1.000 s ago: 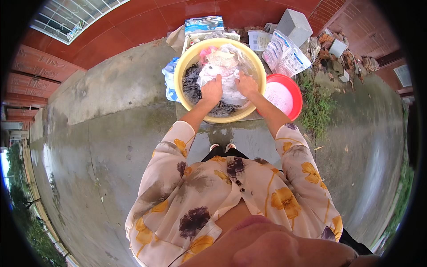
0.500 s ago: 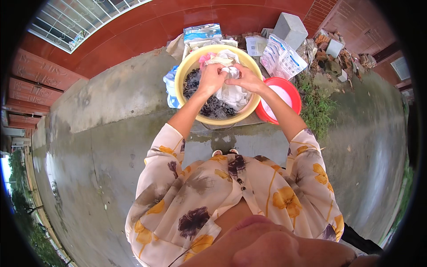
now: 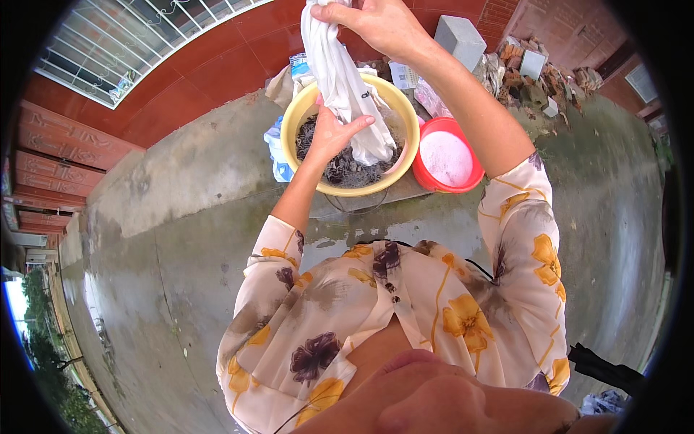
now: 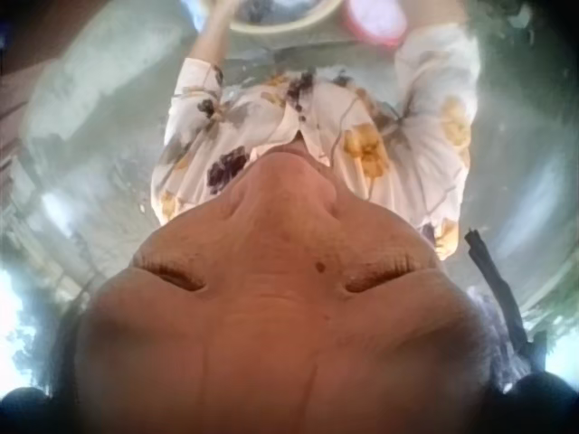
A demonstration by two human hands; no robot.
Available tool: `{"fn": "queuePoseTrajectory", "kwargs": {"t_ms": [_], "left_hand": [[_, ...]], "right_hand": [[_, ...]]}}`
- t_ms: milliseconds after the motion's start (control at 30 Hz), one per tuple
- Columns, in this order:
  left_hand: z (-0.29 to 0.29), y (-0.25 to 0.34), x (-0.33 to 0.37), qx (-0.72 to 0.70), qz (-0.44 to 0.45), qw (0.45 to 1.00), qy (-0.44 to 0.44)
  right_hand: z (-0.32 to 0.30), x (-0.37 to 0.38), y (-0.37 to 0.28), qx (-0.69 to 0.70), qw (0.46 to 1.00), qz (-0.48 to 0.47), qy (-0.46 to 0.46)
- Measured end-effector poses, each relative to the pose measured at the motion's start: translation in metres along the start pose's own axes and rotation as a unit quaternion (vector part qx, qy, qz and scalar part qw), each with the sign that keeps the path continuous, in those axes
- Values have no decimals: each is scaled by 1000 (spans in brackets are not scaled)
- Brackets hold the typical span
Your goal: The person washes clothes by hand in basins containing soap and water, scrubs the items, and then places them on hangers to dry on a line.
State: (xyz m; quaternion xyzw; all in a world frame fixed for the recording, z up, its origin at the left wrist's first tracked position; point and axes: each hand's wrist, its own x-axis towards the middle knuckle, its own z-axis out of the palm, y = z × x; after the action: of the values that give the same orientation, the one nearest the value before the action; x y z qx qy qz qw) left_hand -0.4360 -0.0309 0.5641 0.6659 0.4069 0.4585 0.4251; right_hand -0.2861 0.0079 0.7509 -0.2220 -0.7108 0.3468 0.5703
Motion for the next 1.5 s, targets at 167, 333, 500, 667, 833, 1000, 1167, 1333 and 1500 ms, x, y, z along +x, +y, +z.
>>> {"fn": "queuePoseTrajectory", "kwargs": {"t_ms": [167,333,500,667,833,1000,1167,1333,1500], "left_hand": [[-3,-26,29,-107,-44,993,17],[-23,-12,41,-77,-70,995,-3],[-20,4,51,-7,-39,994,-101],[-29,56,44,57,12,985,-161],[-32,71,55,-43,21,983,-180],[-20,48,76,-198,-111,973,-37],[-58,-3,96,19,-180,944,-276],[-70,-89,80,-376,-212,876,-213],[6,-102,100,-653,-105,694,-284]], "right_hand": [[-34,-5,1,-21,997,58,55],[-108,-121,75,-50,952,235,190],[-85,-248,156,-26,919,367,143],[-63,-243,151,-57,922,372,-87],[-37,-163,109,71,973,206,-74],[13,-138,122,194,936,293,11],[2,-178,204,376,822,428,13],[16,-173,211,633,670,388,8],[46,-170,211,714,612,340,-9]]}}
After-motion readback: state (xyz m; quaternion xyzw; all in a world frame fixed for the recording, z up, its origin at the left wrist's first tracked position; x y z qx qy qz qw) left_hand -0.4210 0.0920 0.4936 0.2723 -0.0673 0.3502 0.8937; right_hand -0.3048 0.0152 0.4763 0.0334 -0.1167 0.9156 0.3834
